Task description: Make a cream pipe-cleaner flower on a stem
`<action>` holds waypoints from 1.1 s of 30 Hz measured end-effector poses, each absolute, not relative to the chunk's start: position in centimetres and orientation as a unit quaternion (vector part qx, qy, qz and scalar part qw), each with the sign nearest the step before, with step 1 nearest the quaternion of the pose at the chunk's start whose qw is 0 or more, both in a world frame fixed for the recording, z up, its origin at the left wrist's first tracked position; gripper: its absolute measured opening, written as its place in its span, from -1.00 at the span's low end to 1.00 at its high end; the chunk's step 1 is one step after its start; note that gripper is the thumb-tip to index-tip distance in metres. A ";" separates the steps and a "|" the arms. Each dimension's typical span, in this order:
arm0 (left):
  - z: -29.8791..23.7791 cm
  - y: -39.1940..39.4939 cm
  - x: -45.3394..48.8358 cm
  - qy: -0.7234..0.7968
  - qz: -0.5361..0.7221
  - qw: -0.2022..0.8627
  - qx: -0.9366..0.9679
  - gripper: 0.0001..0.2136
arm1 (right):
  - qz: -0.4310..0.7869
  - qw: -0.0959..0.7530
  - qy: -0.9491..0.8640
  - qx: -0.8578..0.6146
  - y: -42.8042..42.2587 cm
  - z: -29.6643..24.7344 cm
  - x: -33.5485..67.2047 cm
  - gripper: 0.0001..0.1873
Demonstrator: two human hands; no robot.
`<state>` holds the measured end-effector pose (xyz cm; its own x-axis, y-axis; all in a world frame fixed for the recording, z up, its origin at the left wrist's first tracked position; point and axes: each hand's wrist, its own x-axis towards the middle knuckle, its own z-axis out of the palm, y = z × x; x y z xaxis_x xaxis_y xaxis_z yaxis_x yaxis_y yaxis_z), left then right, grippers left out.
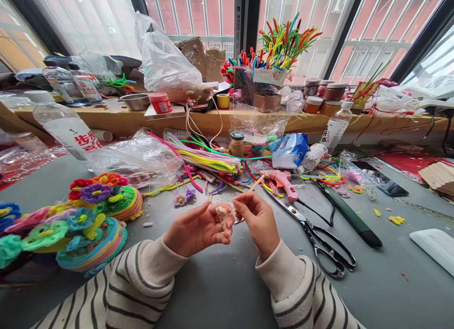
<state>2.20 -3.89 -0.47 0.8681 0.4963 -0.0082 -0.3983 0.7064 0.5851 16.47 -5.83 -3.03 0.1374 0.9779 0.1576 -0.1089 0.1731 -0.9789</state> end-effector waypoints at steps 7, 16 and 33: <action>0.3 -4.2 1.7 0.029 0.233 0.909 0.344 -0.50 | 0.425 0.585 -0.522 -0.451 -6.1 -2.6 16.8 -0.90; 0.4 -4.5 1.8 0.005 0.240 0.901 0.361 -0.54 | 0.373 0.508 -0.636 -0.445 -6.3 -2.7 16.4 -0.82; -0.5 -4.0 2.0 0.373 0.415 0.654 0.510 -0.79 | 0.283 0.385 -0.759 -0.442 -7.2 -2.4 15.5 -0.79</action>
